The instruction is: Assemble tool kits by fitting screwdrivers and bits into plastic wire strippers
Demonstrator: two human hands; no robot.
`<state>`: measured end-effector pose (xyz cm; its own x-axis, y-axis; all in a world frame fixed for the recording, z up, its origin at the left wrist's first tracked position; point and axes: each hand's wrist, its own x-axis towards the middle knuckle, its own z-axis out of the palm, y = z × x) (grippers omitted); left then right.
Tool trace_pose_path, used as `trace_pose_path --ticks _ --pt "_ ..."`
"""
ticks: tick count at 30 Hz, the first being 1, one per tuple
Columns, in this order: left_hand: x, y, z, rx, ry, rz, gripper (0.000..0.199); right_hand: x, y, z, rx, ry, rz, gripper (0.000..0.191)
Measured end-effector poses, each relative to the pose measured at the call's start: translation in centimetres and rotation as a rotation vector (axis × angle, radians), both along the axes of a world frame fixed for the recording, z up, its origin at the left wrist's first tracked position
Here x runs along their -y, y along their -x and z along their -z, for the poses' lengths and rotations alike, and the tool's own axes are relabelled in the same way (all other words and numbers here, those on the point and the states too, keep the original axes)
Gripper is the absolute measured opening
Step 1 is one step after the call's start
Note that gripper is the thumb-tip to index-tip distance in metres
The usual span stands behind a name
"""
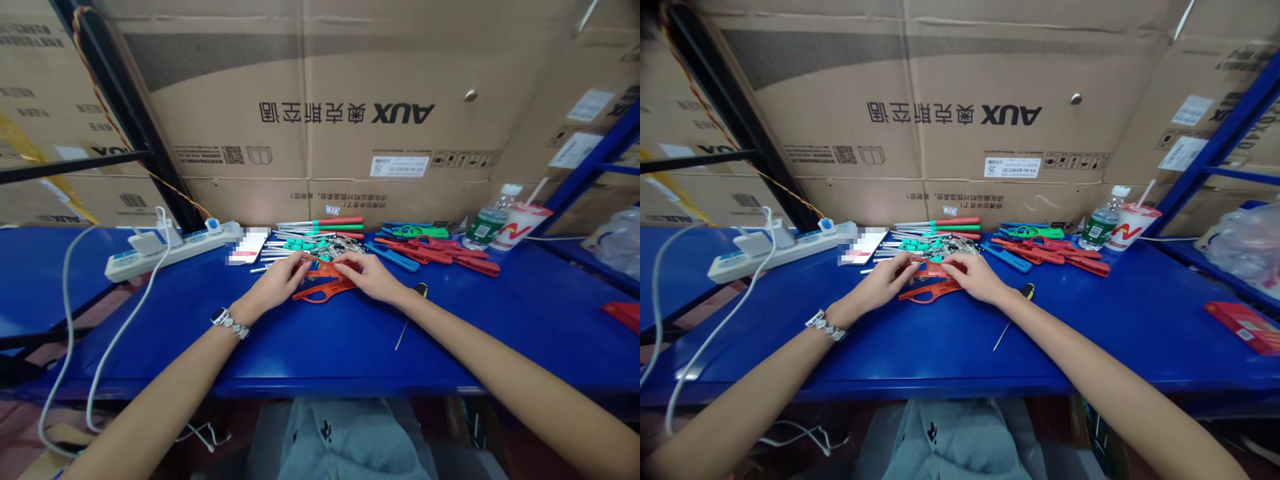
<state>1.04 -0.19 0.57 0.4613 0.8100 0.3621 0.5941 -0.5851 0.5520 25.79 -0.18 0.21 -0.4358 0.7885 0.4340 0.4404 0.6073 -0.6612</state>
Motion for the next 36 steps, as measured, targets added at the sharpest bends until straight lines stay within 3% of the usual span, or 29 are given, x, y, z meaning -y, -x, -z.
trace_pose_path --ticks 6,10,18,21,25,27,30,32,36 --pt "0.2 -0.1 -0.3 0.088 -0.013 -0.043 0.028 -0.4 -1.1 -0.1 -0.012 -0.026 0.070 0.021" --pt "0.7 -0.5 -0.5 0.168 -0.027 -0.005 0.028 -0.4 -2.1 -0.2 -0.026 -0.035 0.153 0.021" --pt "-0.7 -3.3 -0.7 0.421 0.252 0.044 0.029 0.7 -3.8 -1.6 0.259 -0.276 0.217 0.035" --pt "-1.0 -4.1 -0.7 0.358 0.276 0.034 0.032 0.5 -4.7 -1.9 0.338 -0.231 0.182 0.029" --pt "0.2 -3.6 -0.5 0.066 -0.052 -0.055 0.045 0.5 -5.8 -1.8 0.269 -0.087 0.144 0.026" --pt "0.8 -2.9 -0.4 -0.135 -0.152 -0.008 0.053 0.6 -6.1 -1.7 0.183 -0.086 0.125 0.028" --pt "0.7 -2.1 -0.3 -0.325 -0.150 0.073 0.037 1.2 -6.0 -1.7 0.180 -0.101 0.046 0.026" --pt "0.3 -1.8 -0.2 -0.364 -0.159 0.076 0.027 1.6 -5.5 -1.8 0.258 -0.107 -0.024 0.022" --pt "-0.4 -1.7 0.0 -0.322 -0.227 0.006 0.030 2.6 -4.2 -1.6 0.472 -0.105 -0.078 0.023"
